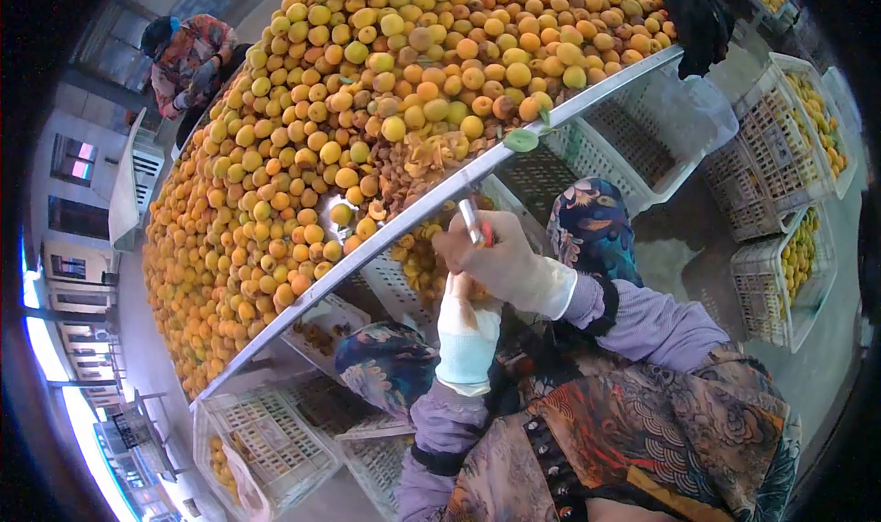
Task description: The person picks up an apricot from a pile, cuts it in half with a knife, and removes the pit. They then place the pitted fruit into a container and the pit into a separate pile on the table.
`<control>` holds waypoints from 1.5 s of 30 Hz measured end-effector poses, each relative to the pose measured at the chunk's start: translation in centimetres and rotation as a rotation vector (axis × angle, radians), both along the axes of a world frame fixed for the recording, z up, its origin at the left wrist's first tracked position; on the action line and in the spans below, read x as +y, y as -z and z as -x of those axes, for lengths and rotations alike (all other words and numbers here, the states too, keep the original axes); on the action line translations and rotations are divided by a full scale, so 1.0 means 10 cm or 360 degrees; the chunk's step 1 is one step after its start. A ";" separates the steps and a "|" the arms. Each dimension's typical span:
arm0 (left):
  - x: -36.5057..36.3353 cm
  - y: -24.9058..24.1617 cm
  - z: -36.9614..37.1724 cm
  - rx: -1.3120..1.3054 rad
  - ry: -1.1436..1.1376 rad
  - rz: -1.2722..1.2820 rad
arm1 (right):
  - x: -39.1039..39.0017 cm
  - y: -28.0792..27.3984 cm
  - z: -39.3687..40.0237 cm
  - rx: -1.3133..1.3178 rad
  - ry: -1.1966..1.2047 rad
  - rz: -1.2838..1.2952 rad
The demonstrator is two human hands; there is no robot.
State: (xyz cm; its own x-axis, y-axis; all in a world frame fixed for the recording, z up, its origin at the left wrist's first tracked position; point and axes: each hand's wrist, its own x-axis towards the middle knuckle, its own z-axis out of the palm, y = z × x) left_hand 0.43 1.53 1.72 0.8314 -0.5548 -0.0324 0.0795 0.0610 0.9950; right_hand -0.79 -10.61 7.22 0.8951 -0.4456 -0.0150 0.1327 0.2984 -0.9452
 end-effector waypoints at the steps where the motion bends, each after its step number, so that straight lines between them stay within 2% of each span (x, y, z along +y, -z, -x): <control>1: -0.02 0.01 0.01 0.0985 -0.0080 0.0575 | 0.01 -0.01 0.01 -0.0081 -0.0016 0.0182; 2: -0.01 0.00 0.02 0.0986 -0.0082 0.0577 | 0.02 -0.03 0.02 -0.0164 -0.0031 0.0364; 4: 0.01 -0.04 0.05 -0.0182 0.0061 -0.0190 | 0.01 -0.06 0.05 -0.0027 -0.0082 0.0222; 5: 0.04 0.01 0.04 -0.0184 0.0059 -0.0189 | 0.00 0.00 0.05 -0.0126 -0.0171 0.0468; 6: 0.07 0.09 0.01 -0.0608 0.0038 -0.0376 | 0.00 0.04 0.04 -0.0225 -0.0257 0.0713; 7: 0.09 0.16 0.00 -0.1033 0.0015 -0.0562 | -0.01 0.06 0.03 -0.0225 -0.0256 0.0715; 10: 0.12 0.27 -0.01 -0.1030 0.0024 -0.0604 | -0.01 0.11 0.00 -0.0208 -0.0389 0.0738; 12: 0.10 0.24 0.00 -0.0974 -0.0028 -0.0578 | 0.02 0.11 -0.03 -0.0014 -0.0237 0.0257; 13: 0.08 0.20 0.01 -0.0914 -0.0078 -0.0556 | -0.02 0.10 -0.05 -0.0012 -0.0236 0.0262; 14: 0.06 0.17 0.02 -0.0909 -0.0080 -0.0556 | -0.09 0.07 -0.08 0.0061 -0.0193 -0.0167; 15: 0.00 0.07 0.04 -0.0742 -0.0028 -0.0464 | -0.14 0.06 -0.09 0.0134 -0.0147 -0.0600; 16: -0.04 -0.02 0.05 -0.0581 0.0026 -0.0369 | -0.17 0.12 -0.11 0.0134 -0.0147 -0.0601; 17: -0.05 -0.09 0.07 -0.0410 0.0012 -0.0290 | -0.21 0.23 -0.13 -0.0035 -0.0165 -0.0784; 18: -0.04 -0.02 0.06 -0.0414 0.0016 -0.0288 | -0.24 0.28 -0.14 -0.0208 -0.0182 -0.0964; 20: 0.00 0.17 0.01 0.0356 0.0062 0.0195 | -0.23 0.24 -0.12 -0.0200 -0.0177 -0.0922; 22: -0.03 0.17 0.04 0.0346 0.0046 0.0164 | -0.20 0.18 -0.11 -0.0080 -0.0043 -0.0523; 24: -0.04 0.14 0.04 0.0330 0.0031 0.0143 | -0.18 0.01 -0.05 0.0040 -0.0107 -0.0548; 26: 0.00 0.06 0.02 -0.0523 0.0060 -0.0366 | -0.11 -0.03 -0.02 0.0164 -0.0182 -0.0574; 28: -0.01 0.01 0.03 -0.0457 0.0024 -0.0338 | -0.03 0.02 -0.02 -0.0017 -0.0145 -0.0064; 29: -0.01 -0.01 0.03 -0.0389 -0.0004 -0.0315 | -0.05 0.01 0.03 -0.0025 -0.0293 0.0354; 30: -0.02 0.01 0.04 -0.0392 -0.0002 -0.0318 | -0.04 0.01 0.04 -0.0028 -0.0291 0.0351; 32: -0.04 0.07 0.09 -0.0189 -0.0150 -0.0080 | -0.04 0.01 0.06 -0.0189 -0.0374 0.0599; 33: -0.04 0.07 0.09 -0.0187 -0.0151 -0.0079 | -0.04 -0.03 0.07 -0.0127 -0.0394 0.0535; 34: -0.03 0.07 0.08 -0.0354 -0.0140 -0.0195 | -0.01 -0.02 0.06 -0.0126 -0.0394 0.0533; 35: -0.03 0.06 0.08 -0.0523 -0.0127 -0.0310 | 0.02 0.01 0.03 -0.0058 -0.0229 0.0348; 36: 0.00 0.10 0.07 -0.0525 -0.0129 -0.0306 | 0.04 0.05 0.01 0.0008 -0.0065 0.0166; 37: 0.05 0.16 0.07 -0.0711 -0.0135 -0.0451 | -0.02 0.10 -0.01 0.0008 -0.0066 0.0169; 38: 0.08 0.20 0.07 -0.0898 -0.0142 -0.0597 | -0.12 0.18 -0.03 -0.0014 -0.0153 -0.0241; 39: 0.05 0.15 0.05 -0.0899 -0.0145 -0.0596 | -0.18 0.20 -0.05 -0.0037 -0.0239 -0.0652; 42: -0.03 0.04 0.03 -0.1030 -0.0019 -0.0542 | -0.11 0.26 -0.07 -0.0015 -0.0027 -0.0859; 45: -0.06 0.08 0.04 -0.0799 0.0037 -0.0614 | -0.14 0.28 -0.11 0.0029 0.0057 -0.1191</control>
